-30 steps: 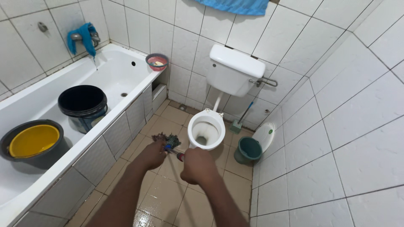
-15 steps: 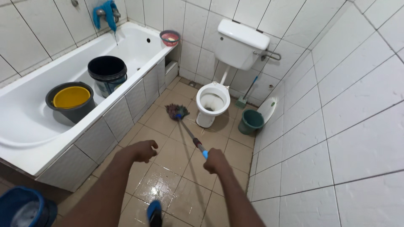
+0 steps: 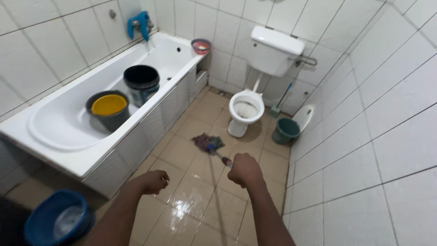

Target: The person mops the bathroom floor using a mop, moving it around the toilet and bathtub areas.

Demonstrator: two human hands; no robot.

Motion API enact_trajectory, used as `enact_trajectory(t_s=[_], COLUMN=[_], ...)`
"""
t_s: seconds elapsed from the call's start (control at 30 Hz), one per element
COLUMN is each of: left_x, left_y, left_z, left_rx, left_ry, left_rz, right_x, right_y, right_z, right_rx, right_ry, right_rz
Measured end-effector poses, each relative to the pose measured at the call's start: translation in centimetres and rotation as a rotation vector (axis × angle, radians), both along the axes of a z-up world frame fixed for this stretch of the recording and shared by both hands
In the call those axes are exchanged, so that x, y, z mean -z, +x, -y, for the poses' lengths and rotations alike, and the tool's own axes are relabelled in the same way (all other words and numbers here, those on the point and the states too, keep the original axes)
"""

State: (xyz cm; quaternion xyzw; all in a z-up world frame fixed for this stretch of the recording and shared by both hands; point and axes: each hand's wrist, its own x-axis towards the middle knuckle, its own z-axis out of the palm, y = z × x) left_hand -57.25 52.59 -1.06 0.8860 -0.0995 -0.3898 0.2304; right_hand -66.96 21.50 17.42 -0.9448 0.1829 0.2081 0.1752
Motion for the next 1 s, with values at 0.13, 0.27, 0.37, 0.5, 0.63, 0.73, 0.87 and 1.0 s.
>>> enact_trajectory(t_s=[0.13,0.27,0.37,0.5,0.63,0.73,0.87,1.0], left_x=[0.2,2.5,2.6,2.8,2.3,3.0,4.9,3.8], left_y=[-2.8,-7.7,-8.3,-9.0,-9.3,-9.5,-10.5,-10.8], left_z=[-9.1,-14.8,-15.2,-11.5,-6.1,-3.5,-2.8,-4.2], left_rx=[-0.033,-0.083,-0.021,0.013,0.067,0.117,0.174,0.083], left_ry=[0.023,0.046,0.056,-0.051,-0.162,-0.215,-0.238,-0.088], left_rz=[0.005,-0.139,-0.155,-0.200,-0.159,-0.151,-0.140,-0.197], right_x=[11.5,21.8,21.5,12.5,0.5,-5.4,-6.0,-3.5], right_y=[-1.5,-8.7,-12.7,-16.5,-18.8,-19.7,-20.0,-18.8], right_z=[-4.6,-6.8,-5.4,-1.8,-1.9,-3.9,-6.6,-6.9], right_rx=[0.007,0.212,0.366,0.246,0.253,0.212,0.272,0.271], right_ry=[-0.015,0.179,0.286,0.258,0.103,-0.080,-0.077,-0.136], right_rz=[0.042,-0.036,-0.033,-0.103,-0.151,-0.128,-0.031,0.063])
